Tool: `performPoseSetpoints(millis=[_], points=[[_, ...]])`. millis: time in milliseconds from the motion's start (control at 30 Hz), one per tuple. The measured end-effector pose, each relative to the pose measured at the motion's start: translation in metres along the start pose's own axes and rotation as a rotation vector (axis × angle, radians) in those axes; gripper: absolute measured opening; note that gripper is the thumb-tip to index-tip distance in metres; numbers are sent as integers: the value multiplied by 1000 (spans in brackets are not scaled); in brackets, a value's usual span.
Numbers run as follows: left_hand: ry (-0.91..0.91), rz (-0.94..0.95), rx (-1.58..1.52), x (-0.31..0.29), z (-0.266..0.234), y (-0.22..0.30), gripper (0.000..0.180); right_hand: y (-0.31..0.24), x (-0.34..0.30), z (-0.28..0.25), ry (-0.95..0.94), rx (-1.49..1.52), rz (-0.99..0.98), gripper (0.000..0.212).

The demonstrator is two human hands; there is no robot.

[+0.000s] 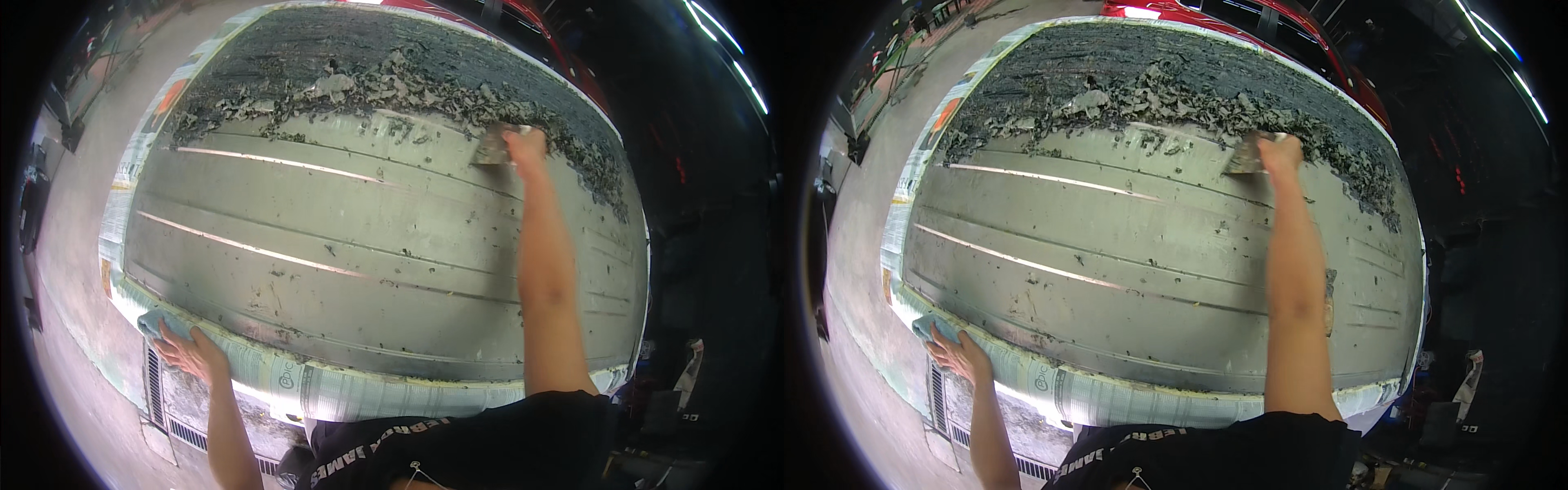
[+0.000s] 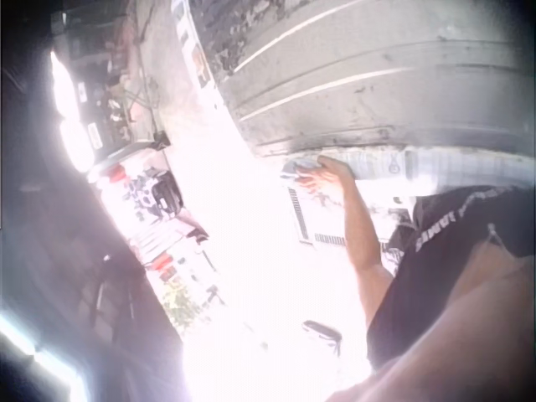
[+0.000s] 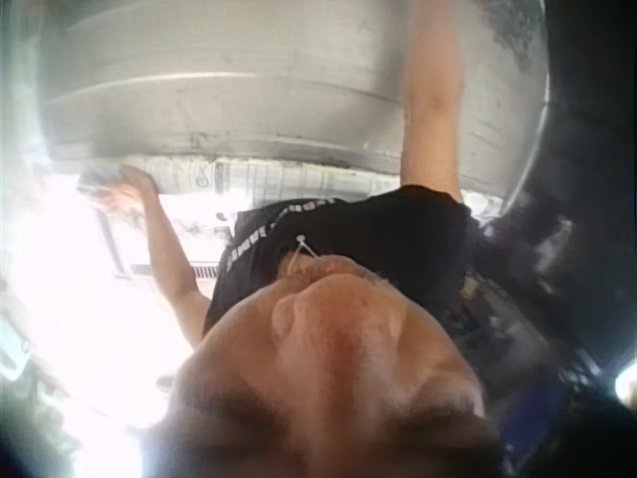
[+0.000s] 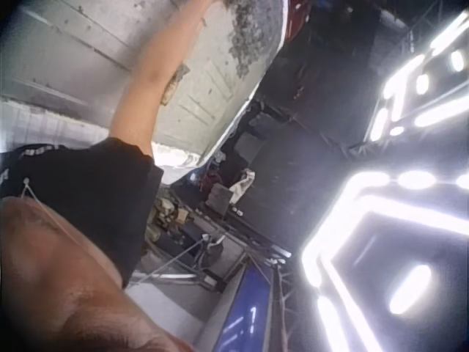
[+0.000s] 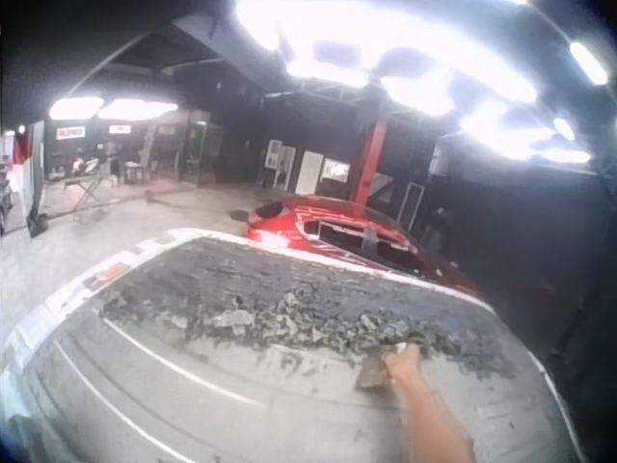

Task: The person scrapes a thick, flaking gray coating from the hood of a red car using a metal scraper. They repeatedly remove chunks of the material and wipe the surface with a cloth. The hood is partially covered with newspaper and plastic sheeting to protect surrounding areas.

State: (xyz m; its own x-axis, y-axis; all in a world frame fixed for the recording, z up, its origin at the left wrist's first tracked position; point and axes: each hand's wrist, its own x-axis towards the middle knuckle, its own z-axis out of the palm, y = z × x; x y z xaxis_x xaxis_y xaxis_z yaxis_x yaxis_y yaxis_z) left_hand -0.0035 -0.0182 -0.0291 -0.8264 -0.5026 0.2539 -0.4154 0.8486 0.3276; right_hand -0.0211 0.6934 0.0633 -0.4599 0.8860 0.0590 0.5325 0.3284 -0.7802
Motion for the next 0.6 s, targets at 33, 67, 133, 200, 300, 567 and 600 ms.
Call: performPoseSetpoints(millis=[33, 67, 133, 200, 300, 567, 600], points=[[8, -1, -8, 0, -2, 3, 71, -13, -12, 16, 45, -26, -20, 35], [-7, -20, 3, 1, -3, 4, 71, -38, -33, 35, 96, -46, -40, 35], [-39, -58, 16, 4, -3, 7, 71, -65, -42, 42, 149, -166, -85, 33], [5, -19, 32, 6, 0, -2, 71, -78, -41, 34, 142, -187, -100, 33], [7, -16, -8, -1, 2, -2, 72, -44, -17, -9, 132, -85, 36, 36], [-21, -55, -10, 4, -5, 8, 72, -96, -57, 76, 205, -36, 80, 25], [-7, -52, -10, 3, -6, 6, 72, -124, -75, 77, 116, 0, 176, 27]])
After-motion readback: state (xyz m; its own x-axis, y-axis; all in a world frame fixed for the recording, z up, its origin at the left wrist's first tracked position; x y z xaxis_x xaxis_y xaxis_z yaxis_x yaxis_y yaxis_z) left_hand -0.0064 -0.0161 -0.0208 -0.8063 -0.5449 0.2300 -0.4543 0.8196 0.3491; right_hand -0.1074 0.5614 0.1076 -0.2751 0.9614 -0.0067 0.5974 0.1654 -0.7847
